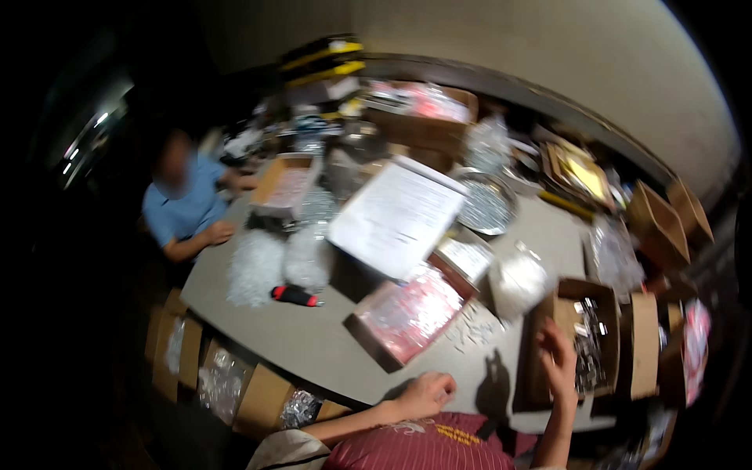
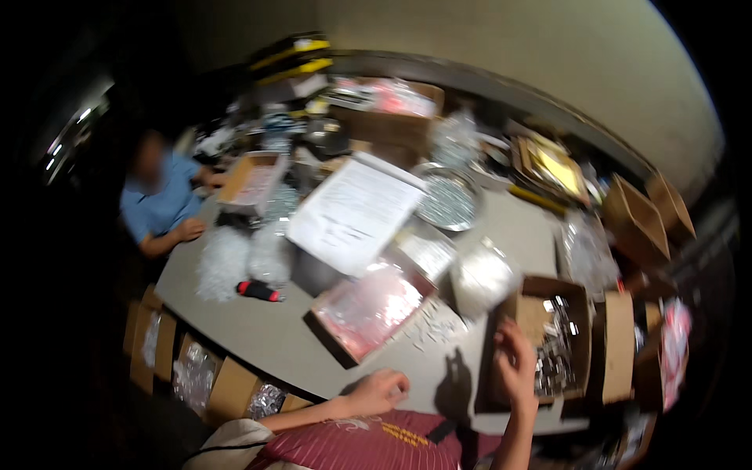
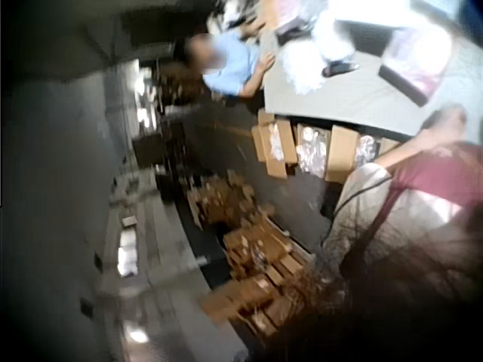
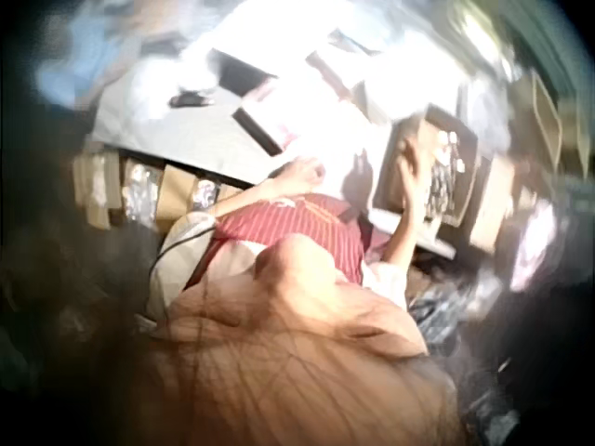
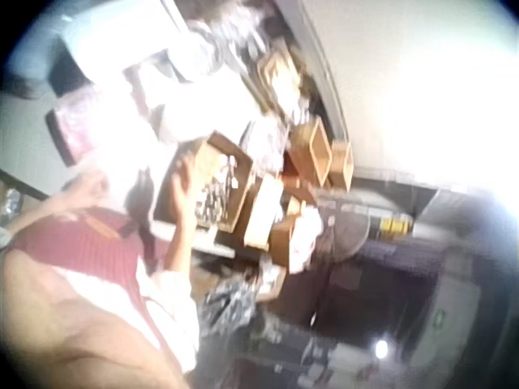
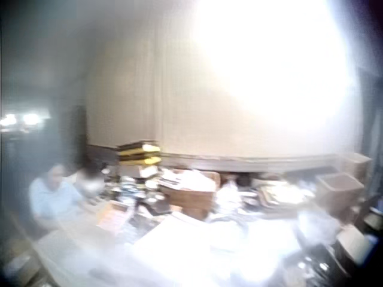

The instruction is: The person repeatedly picks small metallic components from a cardboard box, briefly inspects them, and places them into a pink plastic tray. The workspace is cluttered with boxes, bubble wrap, and a metal bowl of parts. Another person sits across the table and occasionally handles items.

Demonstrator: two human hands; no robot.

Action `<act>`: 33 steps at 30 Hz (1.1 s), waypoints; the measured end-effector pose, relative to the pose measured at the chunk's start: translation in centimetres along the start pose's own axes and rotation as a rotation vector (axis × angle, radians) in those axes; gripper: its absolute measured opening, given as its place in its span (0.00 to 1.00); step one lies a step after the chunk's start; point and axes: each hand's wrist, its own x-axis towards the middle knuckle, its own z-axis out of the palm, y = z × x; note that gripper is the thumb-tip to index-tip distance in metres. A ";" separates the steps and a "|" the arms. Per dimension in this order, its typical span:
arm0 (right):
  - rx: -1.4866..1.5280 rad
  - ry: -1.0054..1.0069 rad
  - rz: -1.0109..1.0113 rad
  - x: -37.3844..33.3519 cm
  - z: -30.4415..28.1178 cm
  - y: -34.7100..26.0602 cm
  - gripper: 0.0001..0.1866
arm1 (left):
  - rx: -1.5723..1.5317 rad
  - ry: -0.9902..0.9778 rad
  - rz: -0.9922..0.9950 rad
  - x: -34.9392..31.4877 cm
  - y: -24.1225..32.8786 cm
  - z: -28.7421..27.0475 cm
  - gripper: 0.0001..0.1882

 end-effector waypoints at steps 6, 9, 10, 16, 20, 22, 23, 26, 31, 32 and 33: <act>0.025 0.351 0.086 0.1 -7.0 2.6 0.25 | 0.023 0.008 -0.147 0.1 0.8 -1.4 0.09; -0.257 0.386 0.172 1.0 -9.0 5.4 0.24 | 0.064 0.005 -0.129 -0.6 -0.4 -1.1 0.09; -0.435 0.354 0.228 1.6 -9.3 5.3 0.24 | 0.070 -0.010 -0.140 -0.7 -0.4 -1.1 0.09; -1.039 0.240 0.260 6.1 -12.8 11.9 0.25 | 0.099 -0.025 -0.139 -0.2 0.0 -0.9 0.09; -1.329 0.309 0.341 10.4 -15.3 13.7 0.21 | 0.089 0.048 -0.181 -0.3 -0.5 -0.7 0.09; -1.350 0.261 0.422 11.5 -17.9 16.9 0.33 | 0.082 0.019 -0.212 0.1 -0.6 -0.4 0.09; -1.312 0.283 0.339 12.1 -15.9 16.4 0.30 | 0.092 0.033 -0.256 -0.3 -0.7 -0.6 0.09; -1.281 0.246 0.287 12.5 -14.1 16.5 0.22 | 0.116 0.024 -0.157 -0.3 -1.0 -0.5 0.09; -1.209 0.110 0.077 11.6 -12.1 15.9 0.06 | 0.127 0.022 -0.188 0.2 -0.6 0.1 0.06; -1.224 0.102 0.050 11.6 -12.1 15.9 0.06 | 0.117 0.008 -0.187 0.1 -0.3 0.2 0.06; -1.252 0.072 0.040 11.7 -12.7 15.9 0.09 | 0.094 -0.010 -0.176 0.3 -0.4 0.3 0.06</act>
